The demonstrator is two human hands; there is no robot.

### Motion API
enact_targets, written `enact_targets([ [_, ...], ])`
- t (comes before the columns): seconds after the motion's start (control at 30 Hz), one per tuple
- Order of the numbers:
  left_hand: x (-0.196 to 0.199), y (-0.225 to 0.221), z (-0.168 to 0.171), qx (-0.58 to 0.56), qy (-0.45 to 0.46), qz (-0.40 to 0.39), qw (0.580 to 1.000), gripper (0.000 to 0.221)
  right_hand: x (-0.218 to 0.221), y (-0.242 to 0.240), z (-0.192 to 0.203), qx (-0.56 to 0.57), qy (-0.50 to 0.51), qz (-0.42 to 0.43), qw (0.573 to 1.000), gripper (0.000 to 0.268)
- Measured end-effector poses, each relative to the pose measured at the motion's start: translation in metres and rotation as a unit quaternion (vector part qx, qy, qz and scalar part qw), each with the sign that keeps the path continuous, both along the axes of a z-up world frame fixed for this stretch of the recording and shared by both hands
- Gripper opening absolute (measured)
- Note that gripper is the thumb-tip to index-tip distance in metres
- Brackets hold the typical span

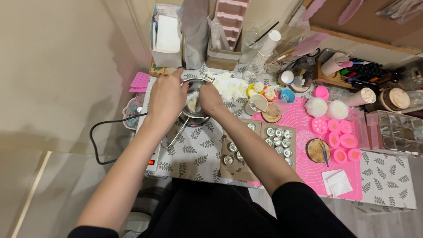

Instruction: The recorder prepares candle wicks by cutting them and inserting them into tea light metal cups at a production workspace.

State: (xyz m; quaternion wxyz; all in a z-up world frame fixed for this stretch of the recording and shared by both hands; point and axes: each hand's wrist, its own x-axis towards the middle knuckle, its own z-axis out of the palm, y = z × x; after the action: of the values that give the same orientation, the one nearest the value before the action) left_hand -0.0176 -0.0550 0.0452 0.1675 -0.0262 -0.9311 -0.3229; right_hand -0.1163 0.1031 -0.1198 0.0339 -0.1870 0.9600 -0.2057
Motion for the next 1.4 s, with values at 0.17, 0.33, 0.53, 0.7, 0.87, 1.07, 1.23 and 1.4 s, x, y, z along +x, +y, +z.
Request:
enact_targets([
  [0.17,0.015,-0.007,0.01,0.066,-0.011,0.028,0.997,0.026,0.0,0.008,0.03,-0.002,-0.007,0.021,1.0,0.015],
  [0.33,0.021,-0.003,-0.003,0.155,-0.123,0.064,0.978,0.016,0.016,0.016,0.09,-0.215,-0.111,-0.068,0.968,0.016],
  [0.53,0.023,0.012,-0.017,0.139,-0.065,0.08,0.985,0.015,0.015,0.024,0.066,-0.181,0.083,0.021,0.98,0.013],
  [0.7,0.019,0.019,-0.009,0.124,-0.085,0.105,0.983,0.016,0.018,0.026,0.065,-0.268,-0.154,-0.034,0.95,0.026],
  [0.87,0.018,0.02,0.0,0.228,-0.178,0.115,0.95,0.024,0.026,0.03,0.076,-0.39,-0.277,-0.053,0.876,0.035],
  [1.07,0.029,0.045,-0.01,0.172,-0.005,0.081,0.982,0.028,0.046,0.094,0.086,-0.65,-0.322,-0.038,0.687,0.031],
  [1.23,0.058,0.117,-0.021,0.341,-0.108,0.028,0.934,0.032,0.119,0.215,0.1,-0.745,-0.268,-0.095,0.604,0.034],
  [1.4,0.086,0.224,-0.047,0.349,-0.211,-0.048,0.912,0.032,0.216,0.374,0.066,-0.701,-0.136,-0.331,0.617,0.031],
])
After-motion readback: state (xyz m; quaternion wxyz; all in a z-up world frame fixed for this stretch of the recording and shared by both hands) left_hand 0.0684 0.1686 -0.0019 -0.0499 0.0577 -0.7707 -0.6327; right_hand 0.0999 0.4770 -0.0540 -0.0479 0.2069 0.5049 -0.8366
